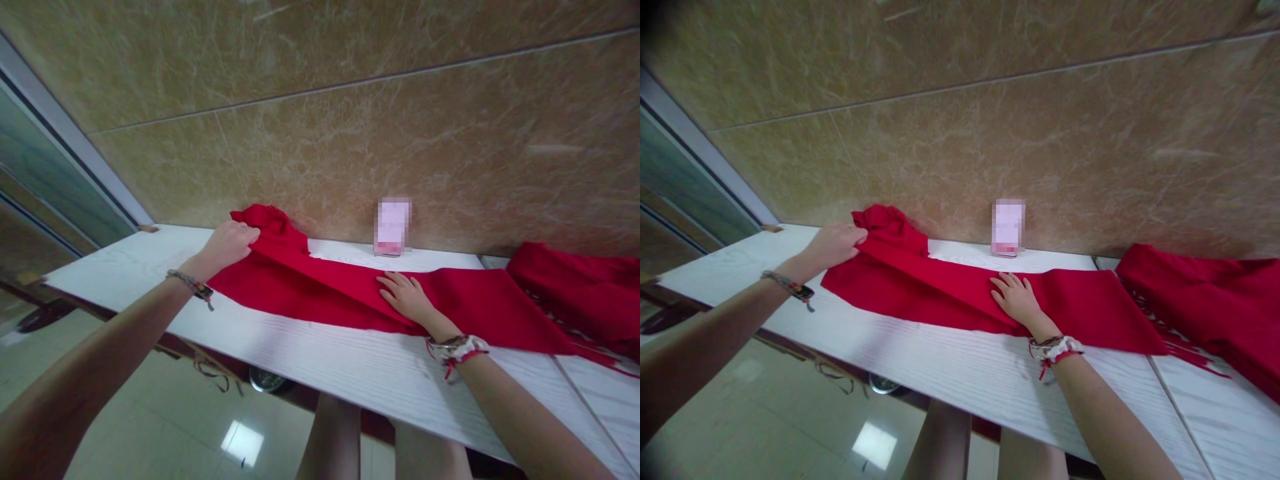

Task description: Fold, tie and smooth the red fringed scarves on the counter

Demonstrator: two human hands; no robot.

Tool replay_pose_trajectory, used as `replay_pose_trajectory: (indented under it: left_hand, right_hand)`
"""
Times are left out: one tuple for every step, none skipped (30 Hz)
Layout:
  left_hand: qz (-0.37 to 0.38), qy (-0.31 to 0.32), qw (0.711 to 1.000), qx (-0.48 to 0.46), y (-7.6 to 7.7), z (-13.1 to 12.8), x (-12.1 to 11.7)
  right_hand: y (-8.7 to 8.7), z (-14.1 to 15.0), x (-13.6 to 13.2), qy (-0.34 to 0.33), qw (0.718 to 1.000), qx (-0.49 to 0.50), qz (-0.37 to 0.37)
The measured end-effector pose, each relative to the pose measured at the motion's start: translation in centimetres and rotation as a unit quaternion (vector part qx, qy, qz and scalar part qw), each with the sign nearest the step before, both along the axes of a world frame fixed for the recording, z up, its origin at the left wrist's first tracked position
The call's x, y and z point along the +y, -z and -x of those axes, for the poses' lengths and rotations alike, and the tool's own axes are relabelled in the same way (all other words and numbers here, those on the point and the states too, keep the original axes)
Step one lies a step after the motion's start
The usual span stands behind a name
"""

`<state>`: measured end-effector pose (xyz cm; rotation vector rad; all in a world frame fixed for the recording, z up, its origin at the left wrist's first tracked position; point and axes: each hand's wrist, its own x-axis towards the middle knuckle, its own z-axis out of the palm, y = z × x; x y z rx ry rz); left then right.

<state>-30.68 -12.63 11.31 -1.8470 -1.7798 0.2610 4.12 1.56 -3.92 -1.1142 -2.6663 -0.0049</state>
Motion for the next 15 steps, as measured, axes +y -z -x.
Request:
replay_pose_trajectory:
  left_hand:
    - [-0.044,-0.012,0.999,-0.001,-0.4,0.0,-0.5]
    - [-0.063,-0.016,0.998,0.002,-0.3,0.0,-0.9]
    - [-0.056,-0.011,0.998,0.008,0.1,0.1,-1.4]
    - [-0.023,0.001,1.0,0.017,0.9,0.2,-1.9]
    - [0.032,0.02,0.999,0.026,2.1,0.3,-2.3]
    - [0.087,0.038,0.995,0.034,3.4,0.5,-2.8]
    - [0.133,0.056,0.989,0.039,4.8,0.8,-3.2]
    - [0.157,0.07,0.984,0.041,6.0,1.0,-3.5]
    - [0.161,0.075,0.983,0.041,7.1,1.2,-3.8]
    - [0.156,0.075,0.984,0.038,7.8,1.4,-4.0]
    - [0.146,0.075,0.986,0.033,8.1,1.6,-4.0]
    - [0.132,0.074,0.988,0.026,8.2,1.7,-4.0]
    - [0.115,0.073,0.99,0.019,8.0,1.8,-4.0]
    - [0.101,0.073,0.992,0.011,7.8,1.9,-3.9]
    - [0.094,0.075,0.993,0.002,7.5,2.0,-3.9]
  right_hand:
    - [0.0,0.0,0.0,0.0,1.0,0.001,0.002]
    - [0.0,0.0,0.1,0.0,1.0,0.0,0.006]
    - [0.0,0.0,0.1,0.001,1.0,-0.002,0.01]
    - [0.0,0.0,0.1,0.002,1.0,-0.003,0.013]
    - [0.1,0.0,0.1,0.003,1.0,-0.005,0.015]
    - [0.1,0.0,0.1,0.003,1.0,-0.006,0.016]
    - [0.1,0.0,0.1,0.004,1.0,-0.006,0.014]
    - [0.1,0.0,0.1,0.004,1.0,-0.004,0.01]
    - [0.1,0.0,0.1,0.004,1.0,-0.001,0.006]
    - [0.1,0.0,0.1,0.002,1.0,0.001,0.001]
    - [0.1,0.0,0.0,0.0,1.0,0.001,-0.002]
    - [0.1,0.0,0.0,-0.003,1.0,0.0,-0.003]
    - [0.1,0.0,0.0,-0.004,1.0,-0.002,-0.003]
    - [0.1,0.0,0.0,-0.005,1.0,-0.003,-0.002]
    - [0.1,0.0,0.0,-0.004,1.0,-0.002,0.0]
